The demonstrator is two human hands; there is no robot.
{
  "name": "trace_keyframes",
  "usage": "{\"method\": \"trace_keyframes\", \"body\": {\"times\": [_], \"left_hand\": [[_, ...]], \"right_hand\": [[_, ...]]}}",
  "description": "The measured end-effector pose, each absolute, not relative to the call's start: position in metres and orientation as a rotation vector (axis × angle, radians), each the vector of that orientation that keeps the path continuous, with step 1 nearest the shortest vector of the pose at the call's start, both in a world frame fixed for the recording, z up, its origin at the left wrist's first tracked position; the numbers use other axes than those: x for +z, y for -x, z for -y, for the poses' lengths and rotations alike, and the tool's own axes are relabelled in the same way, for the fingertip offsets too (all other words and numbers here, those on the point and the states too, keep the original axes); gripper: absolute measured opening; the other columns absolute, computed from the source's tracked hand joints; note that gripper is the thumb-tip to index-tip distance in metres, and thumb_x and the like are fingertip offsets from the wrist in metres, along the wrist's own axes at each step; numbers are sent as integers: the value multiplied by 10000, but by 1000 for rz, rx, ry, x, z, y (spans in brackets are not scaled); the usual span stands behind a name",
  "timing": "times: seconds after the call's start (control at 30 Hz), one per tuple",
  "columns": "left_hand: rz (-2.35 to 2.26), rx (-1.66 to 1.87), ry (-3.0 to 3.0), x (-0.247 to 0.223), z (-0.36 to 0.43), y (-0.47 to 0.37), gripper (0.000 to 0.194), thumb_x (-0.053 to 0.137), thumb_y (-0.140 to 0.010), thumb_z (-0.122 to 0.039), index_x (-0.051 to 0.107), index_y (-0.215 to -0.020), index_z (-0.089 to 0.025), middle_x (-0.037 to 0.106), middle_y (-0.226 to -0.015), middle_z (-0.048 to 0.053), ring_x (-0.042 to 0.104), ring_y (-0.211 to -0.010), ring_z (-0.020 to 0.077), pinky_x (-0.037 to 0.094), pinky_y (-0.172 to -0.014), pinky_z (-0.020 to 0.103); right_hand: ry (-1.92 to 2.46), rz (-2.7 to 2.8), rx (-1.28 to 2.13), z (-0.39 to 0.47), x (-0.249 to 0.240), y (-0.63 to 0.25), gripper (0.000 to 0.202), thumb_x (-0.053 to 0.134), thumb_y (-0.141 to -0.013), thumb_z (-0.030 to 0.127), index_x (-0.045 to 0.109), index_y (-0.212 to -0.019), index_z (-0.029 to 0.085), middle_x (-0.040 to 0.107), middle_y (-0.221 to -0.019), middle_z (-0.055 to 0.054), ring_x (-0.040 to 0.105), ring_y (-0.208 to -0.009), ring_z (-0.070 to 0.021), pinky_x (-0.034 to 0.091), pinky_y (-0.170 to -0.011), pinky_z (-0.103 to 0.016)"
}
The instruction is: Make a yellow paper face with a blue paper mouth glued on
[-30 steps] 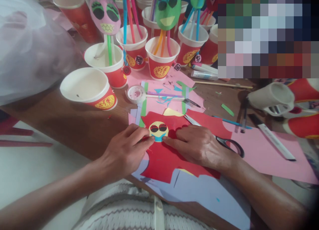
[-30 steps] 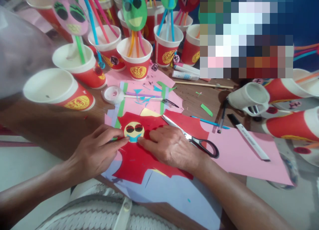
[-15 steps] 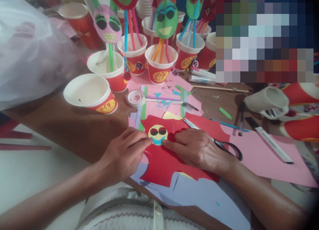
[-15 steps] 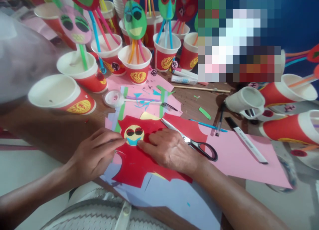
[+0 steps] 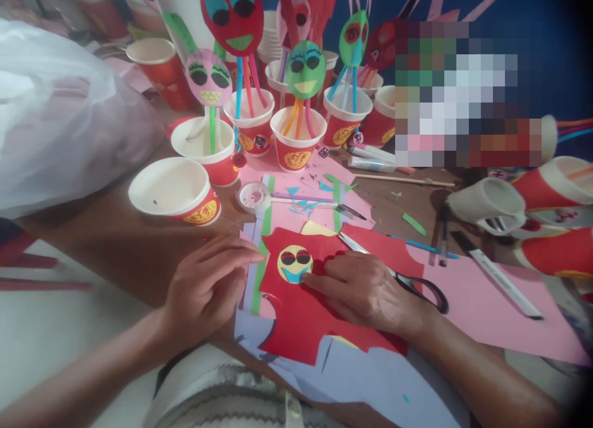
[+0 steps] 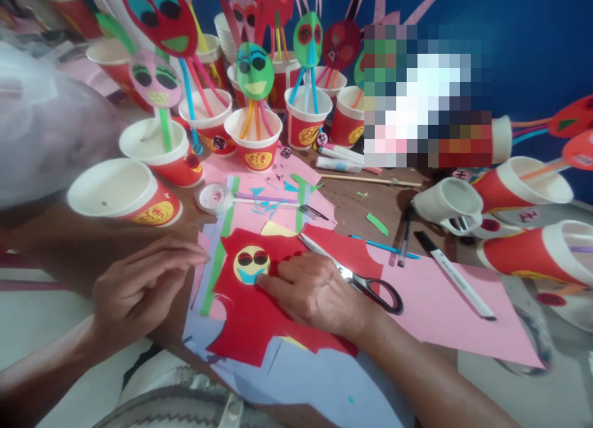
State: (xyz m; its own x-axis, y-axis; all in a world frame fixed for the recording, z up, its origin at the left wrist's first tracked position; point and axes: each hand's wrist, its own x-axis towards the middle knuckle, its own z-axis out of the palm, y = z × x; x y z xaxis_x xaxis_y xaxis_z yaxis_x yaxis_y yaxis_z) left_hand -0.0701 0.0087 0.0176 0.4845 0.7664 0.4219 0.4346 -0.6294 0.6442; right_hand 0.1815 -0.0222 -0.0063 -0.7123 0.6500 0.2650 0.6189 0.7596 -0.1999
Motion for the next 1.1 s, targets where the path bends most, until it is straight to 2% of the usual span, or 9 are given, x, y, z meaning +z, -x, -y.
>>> {"method": "trace_keyframes", "body": {"times": [0.23,0.43,0.57,0.8,0.93,1.1], "left_hand": [[-898,1000,-2338,26,-25,56,241,474,-781,0,623,-893,-152,673,-858,45,634,-787,128,518,-689,228],[-794,998,-2352,28,-36,46,245,467,-765,15,624,-881,-132,668,-830,54,628,-798,132,512,-720,240],[-724,1033,-2288,31,-43,39,245,459,-770,15,623,-881,-128,666,-809,55,626,-799,133,518,-708,243],[-629,1048,-2192,33,-50,27,220,449,-786,18,615,-857,-107,663,-771,58,624,-766,129,523,-681,248],[-623,1024,-2156,31,-50,25,228,441,-789,6,622,-857,-116,659,-761,51,617,-743,127,517,-660,242],[-660,926,-2116,22,-46,25,247,440,-777,15,630,-857,-121,647,-759,46,602,-715,119,490,-650,227]], "right_hand": [[1043,2548,237,22,-5,-180,193,508,-880,165,635,-1025,155,559,-615,6,506,-577,-118,349,-551,-258],[1134,2540,192,23,-4,-174,223,507,-893,217,622,-1083,195,529,-576,27,472,-517,-118,283,-496,-270],[1192,2474,206,22,-6,-172,200,511,-889,227,632,-1040,176,552,-601,15,477,-527,-118,279,-502,-274],[1244,2497,1,21,-10,-170,177,501,-884,164,643,-989,161,512,-593,10,425,-529,-134,232,-513,-298],[1210,2513,22,21,-7,-169,151,493,-889,152,644,-901,149,525,-621,-7,426,-559,-142,245,-539,-305],[1187,2530,101,22,-5,-167,185,449,-901,115,632,-889,130,536,-628,-15,433,-571,-150,245,-537,-310]]}}
